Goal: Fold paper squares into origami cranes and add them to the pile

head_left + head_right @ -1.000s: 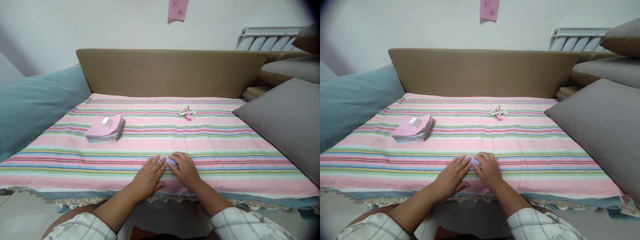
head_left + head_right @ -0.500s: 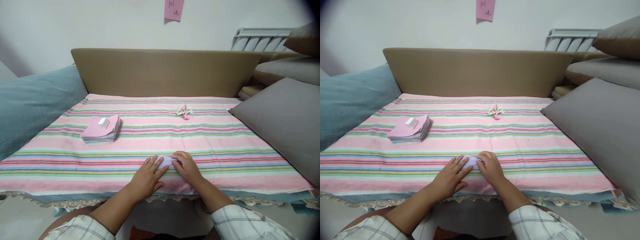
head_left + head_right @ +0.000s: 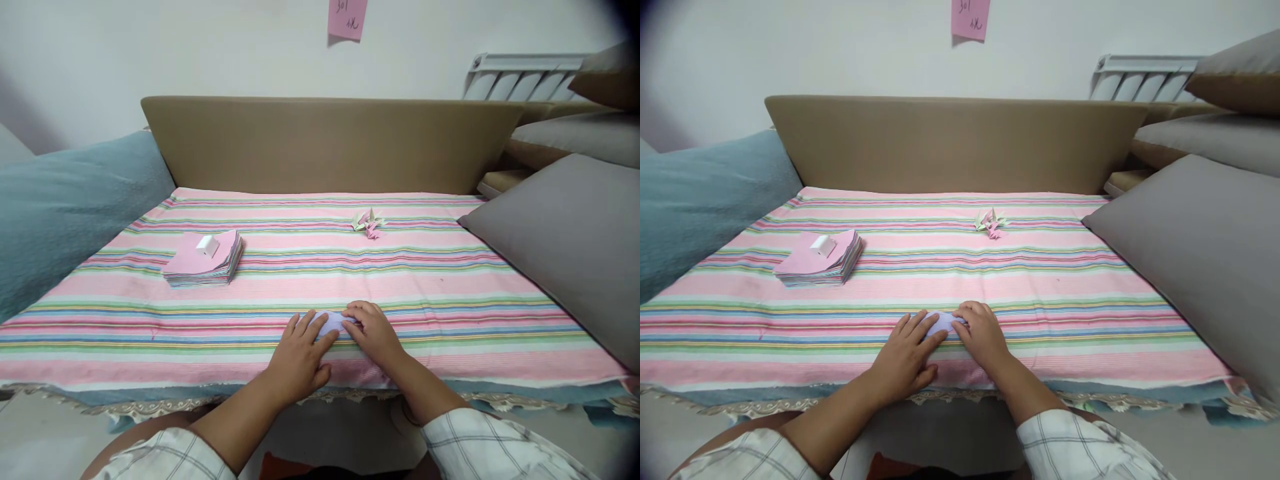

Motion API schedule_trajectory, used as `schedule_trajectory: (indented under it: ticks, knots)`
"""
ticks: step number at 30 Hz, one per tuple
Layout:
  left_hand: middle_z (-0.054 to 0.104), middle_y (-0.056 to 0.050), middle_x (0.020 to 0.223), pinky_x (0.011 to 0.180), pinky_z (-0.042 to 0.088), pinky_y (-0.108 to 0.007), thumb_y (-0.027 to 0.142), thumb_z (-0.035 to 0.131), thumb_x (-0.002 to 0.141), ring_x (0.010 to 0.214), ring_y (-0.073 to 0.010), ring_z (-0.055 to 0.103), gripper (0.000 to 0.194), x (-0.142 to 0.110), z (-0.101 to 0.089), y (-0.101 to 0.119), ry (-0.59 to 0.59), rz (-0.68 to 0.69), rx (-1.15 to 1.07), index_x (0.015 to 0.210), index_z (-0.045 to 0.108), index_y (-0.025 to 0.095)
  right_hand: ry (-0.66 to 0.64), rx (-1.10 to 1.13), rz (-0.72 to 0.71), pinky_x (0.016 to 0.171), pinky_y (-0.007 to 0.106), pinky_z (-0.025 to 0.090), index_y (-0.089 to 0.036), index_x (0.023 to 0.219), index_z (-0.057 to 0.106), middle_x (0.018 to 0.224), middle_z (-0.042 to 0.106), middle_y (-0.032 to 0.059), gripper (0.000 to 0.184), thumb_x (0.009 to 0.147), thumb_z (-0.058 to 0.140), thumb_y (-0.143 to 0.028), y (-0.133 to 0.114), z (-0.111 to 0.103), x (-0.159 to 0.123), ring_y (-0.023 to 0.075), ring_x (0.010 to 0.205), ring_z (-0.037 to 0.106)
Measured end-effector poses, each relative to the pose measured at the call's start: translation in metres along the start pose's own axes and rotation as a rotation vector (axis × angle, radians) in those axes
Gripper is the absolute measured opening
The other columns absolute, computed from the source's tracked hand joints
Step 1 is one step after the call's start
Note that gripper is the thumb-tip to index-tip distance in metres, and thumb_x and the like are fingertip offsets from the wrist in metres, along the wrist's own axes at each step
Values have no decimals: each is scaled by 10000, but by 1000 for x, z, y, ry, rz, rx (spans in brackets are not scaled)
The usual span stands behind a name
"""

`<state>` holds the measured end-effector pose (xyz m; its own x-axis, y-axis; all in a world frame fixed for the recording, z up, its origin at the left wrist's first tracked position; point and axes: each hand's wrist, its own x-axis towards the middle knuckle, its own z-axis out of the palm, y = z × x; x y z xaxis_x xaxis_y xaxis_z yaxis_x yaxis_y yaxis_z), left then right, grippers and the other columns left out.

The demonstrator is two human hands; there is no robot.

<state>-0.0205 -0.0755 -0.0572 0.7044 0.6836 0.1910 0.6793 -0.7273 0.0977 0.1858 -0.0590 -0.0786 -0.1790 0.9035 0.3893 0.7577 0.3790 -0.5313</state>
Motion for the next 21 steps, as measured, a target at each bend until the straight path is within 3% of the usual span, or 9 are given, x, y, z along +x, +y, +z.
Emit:
schedule_trajectory:
  ticks: [10,16,18,21]
  knots:
    - [331,-75,1431,1052,149,-562,408,581,742,1313,-333,241,665,-1,3,4,-3,-31,51,1354,342,304,1,86,23,890,375,415,-198,1042,600,1043,608,67,258,803,556,-286,-6,-9,-1,211,1006,519]
    - [286,-72,1458,1057,144,-554,429,540,777,1327,-332,225,667,-3,6,1,-1,-3,71,1382,287,305,28,6,58,912,408,403,-183,1103,575,1103,594,94,361,775,588,-335,-5,-5,0,239,1041,508]
    - [285,-69,1460,1056,151,-556,438,524,789,1330,-329,224,648,-4,5,1,-6,1,65,1379,292,308,44,-29,20,898,403,410,-189,1096,582,1104,594,94,319,795,558,-291,-5,-5,-1,236,1041,509]
    - [303,-68,1453,1053,173,-561,449,529,790,1325,-325,244,631,-4,3,-1,3,16,41,1366,321,297,36,-101,-155,913,409,390,-210,1089,595,1142,593,84,270,843,484,-215,-9,-7,-3,224,1075,495]
